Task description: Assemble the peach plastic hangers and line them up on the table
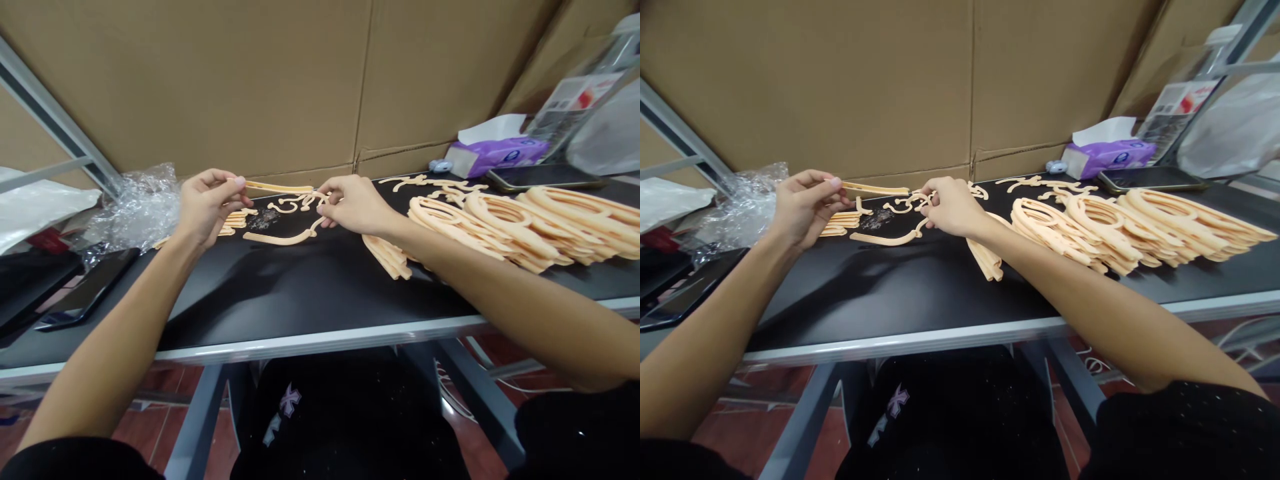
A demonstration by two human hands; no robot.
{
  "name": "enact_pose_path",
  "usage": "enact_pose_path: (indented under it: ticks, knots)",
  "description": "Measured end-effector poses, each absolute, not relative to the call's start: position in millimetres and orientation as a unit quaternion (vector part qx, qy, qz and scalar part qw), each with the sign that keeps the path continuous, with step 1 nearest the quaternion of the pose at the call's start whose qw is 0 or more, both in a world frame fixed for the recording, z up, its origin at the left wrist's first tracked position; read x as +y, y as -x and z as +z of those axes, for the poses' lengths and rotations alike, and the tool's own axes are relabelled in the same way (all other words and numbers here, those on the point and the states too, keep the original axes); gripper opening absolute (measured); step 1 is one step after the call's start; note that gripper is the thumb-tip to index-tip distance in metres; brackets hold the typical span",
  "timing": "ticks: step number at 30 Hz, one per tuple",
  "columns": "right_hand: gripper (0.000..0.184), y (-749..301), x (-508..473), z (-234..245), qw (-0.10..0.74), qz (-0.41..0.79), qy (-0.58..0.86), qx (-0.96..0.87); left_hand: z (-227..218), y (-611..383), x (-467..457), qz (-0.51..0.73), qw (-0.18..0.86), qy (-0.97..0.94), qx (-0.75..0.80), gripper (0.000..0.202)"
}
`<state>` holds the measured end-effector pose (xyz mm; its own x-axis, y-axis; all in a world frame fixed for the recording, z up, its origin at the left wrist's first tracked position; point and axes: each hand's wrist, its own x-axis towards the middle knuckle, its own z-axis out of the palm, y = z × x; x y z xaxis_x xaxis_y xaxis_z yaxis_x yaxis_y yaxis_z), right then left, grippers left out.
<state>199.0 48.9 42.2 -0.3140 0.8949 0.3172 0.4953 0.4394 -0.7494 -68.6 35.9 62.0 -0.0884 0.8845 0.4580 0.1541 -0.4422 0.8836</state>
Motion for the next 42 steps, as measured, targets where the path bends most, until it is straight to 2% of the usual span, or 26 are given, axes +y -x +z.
enact_pose_path:
  ticks: [8,16,28,35,42]
  knots:
    - [0.031,-197,49,42,0.348,0.261,0.455,-0.777,60,60,33,0.586,0.321,-0.601,0.439,0.019]
    - [0.035,-198,51,40,0.358,0.27,0.452,-0.771,58,62,35,0.571,0.334,-0.594,0.458,0.014]
    - [0.035,-195,52,38,0.355,0.273,0.447,-0.774,55,59,31,0.503,0.352,-0.636,0.468,0.024]
    - [0.023,-195,46,41,0.305,0.175,0.456,-0.817,49,54,28,0.454,0.384,-0.66,0.459,0.035]
    - [0.031,-194,49,37,0.272,0.152,0.451,-0.836,49,57,30,0.444,0.371,-0.667,0.47,0.032]
